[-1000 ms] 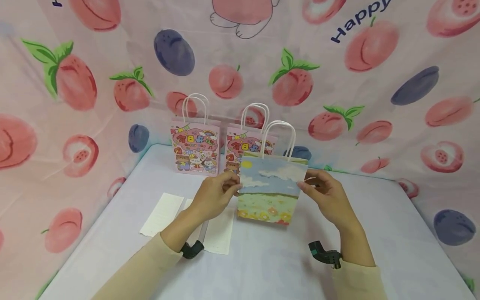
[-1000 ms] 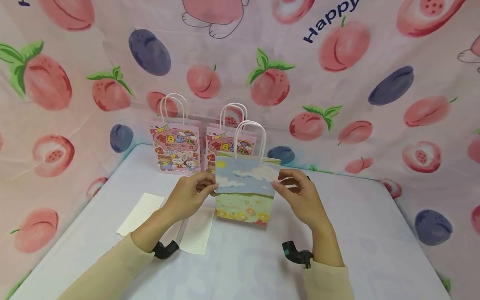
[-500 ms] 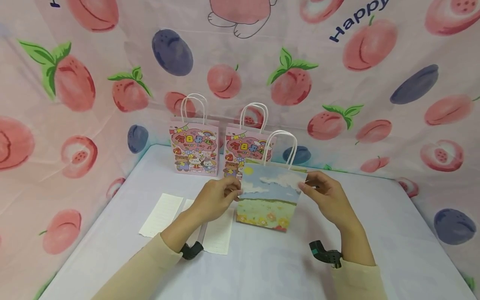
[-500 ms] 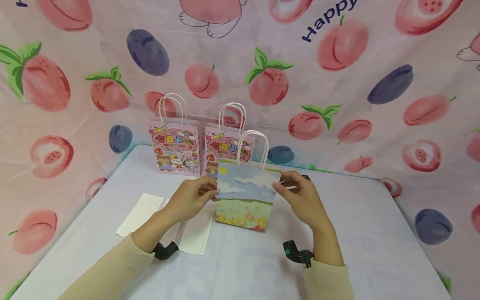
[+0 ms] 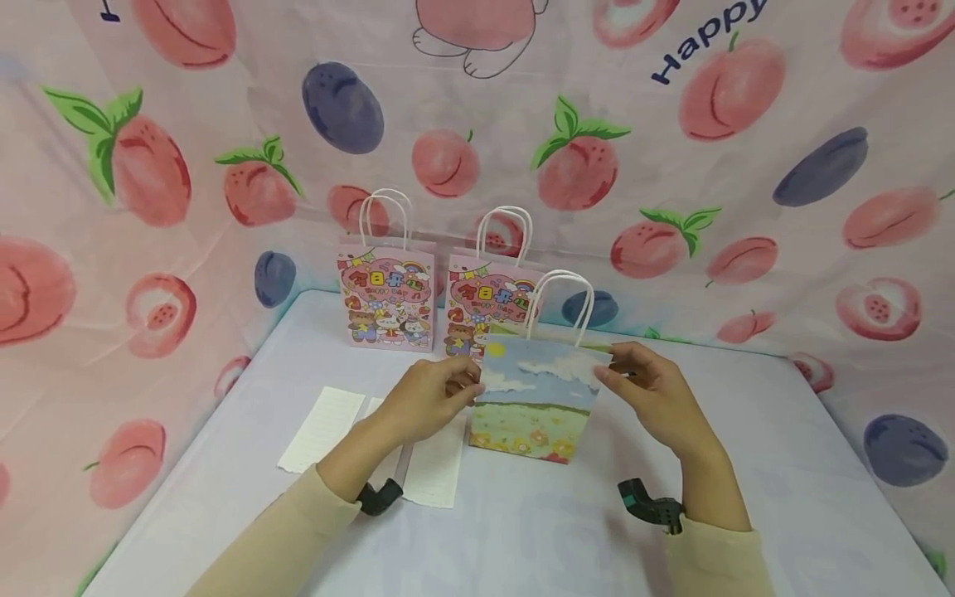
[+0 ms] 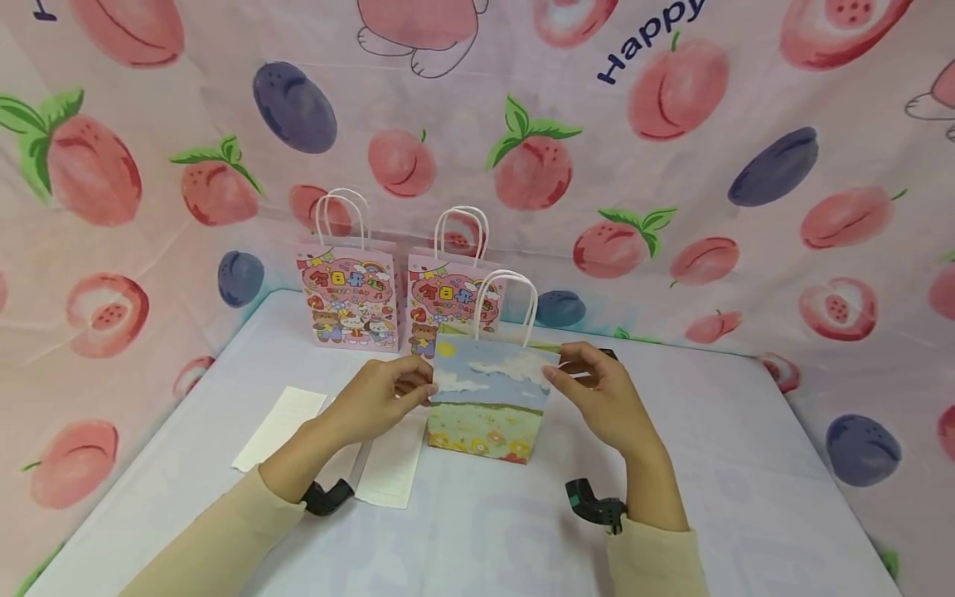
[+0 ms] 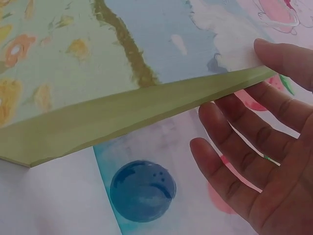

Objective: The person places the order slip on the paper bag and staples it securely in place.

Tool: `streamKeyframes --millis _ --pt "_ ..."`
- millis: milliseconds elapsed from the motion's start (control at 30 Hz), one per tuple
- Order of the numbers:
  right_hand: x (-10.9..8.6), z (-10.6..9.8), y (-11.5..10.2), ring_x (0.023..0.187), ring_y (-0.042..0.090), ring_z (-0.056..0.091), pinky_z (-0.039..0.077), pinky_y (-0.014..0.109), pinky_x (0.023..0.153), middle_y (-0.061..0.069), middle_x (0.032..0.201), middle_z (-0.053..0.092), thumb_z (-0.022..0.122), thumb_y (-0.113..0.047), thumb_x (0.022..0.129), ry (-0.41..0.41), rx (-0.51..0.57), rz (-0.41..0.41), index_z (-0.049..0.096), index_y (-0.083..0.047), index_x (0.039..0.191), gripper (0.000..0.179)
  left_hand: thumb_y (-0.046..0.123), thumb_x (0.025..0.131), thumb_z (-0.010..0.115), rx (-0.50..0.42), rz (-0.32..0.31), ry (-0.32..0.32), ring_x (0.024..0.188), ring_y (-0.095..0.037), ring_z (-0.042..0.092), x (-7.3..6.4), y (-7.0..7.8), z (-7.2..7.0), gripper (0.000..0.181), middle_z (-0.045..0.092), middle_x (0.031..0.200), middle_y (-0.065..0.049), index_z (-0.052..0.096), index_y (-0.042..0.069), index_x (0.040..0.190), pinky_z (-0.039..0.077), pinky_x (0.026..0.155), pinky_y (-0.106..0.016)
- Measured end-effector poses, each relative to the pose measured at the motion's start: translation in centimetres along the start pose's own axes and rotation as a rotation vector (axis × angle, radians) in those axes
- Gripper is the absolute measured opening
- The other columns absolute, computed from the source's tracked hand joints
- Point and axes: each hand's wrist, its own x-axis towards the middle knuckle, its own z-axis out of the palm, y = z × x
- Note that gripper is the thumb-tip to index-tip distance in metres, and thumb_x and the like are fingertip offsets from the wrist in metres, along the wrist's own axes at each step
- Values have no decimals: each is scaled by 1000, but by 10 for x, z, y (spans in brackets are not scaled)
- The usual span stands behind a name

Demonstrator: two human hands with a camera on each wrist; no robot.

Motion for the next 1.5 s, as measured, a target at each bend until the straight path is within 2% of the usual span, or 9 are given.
streamKeyframes --millis 133,267,467,633,767,900,1067,1300,1500 --pt "0 -1 -1 99 7 66 55 19 86 -7 108 69 67 -18 102 11 -5 -18 67 -7 125 26 26 103 67 -2 13 21 87 -10 74 2 3 -3 15 78 98 2 71 13 110 60 80 -24" --pt "-2 -2 -4 99 7 66 55 20 85 -7 109 69 68 -20 102 25 -30 -13 67 -8 126 27 32 101 69 -19 2 76 91 -8 72 6 5 -9 20 77 100 6 72 15 112 60 80 -25" --pt "-3 -2 -7 98 10 68 55 21 85 -3 113 68 68 -20 102 36 -37 -12 67 -8 129 30 31 97 75 -174 2 154 111 -21 69 15 8 -19 37 71 119 -2 62 16 128 60 93 -38" --pt "2 -2 -9 99 14 69 55 21 86 7 118 67 66 -20 103 35 -20 -17 65 -10 133 32 34 95 77 -329 6 85 136 -30 57 34 12 -21 63 59 146 -6 48 21 150 47 114 -49" --pt "6 4 -9 105 16 66 55 21 88 7 121 65 66 -22 104 41 15 -7 62 -14 138 35 36 97 75 -431 -38 19 145 -30 50 42 13 -15 67 53 154 0 45 26 155 42 119 -50" --pt "9 14 -6 113 11 63 54 20 90 2 127 63 64 -22 104 38 114 -2 61 -13 139 36 34 97 75 -509 -81 10 141 -29 54 44 14 -9 58 56 151 0 53 24 150 46 116 -51" --pt "10 22 -3 104 10 62 53 24 84 -6 125 63 63 -16 105 25 207 -24 62 -6 134 32 27 97 75 -560 -116 49 126 -27 67 43 16 -5 46 70 134 -8 64 16 140 54 107 -46" --pt "11 29 -7 106 8 62 54 21 84 -8 123 62 64 -10 103 64 276 -27 61 0 131 30 23 97 75 -582 -141 83 108 -15 72 45 16 5 45 74 126 -10 65 9 139 58 96 -34" --pt "12 36 -11 105 8 64 59 23 82 -5 122 62 68 -11 101 89 337 23 61 4 127 31 18 98 73 -623 -70 70 89 -11 71 45 18 11 31 77 112 -11 72 8 128 58 78 -27"
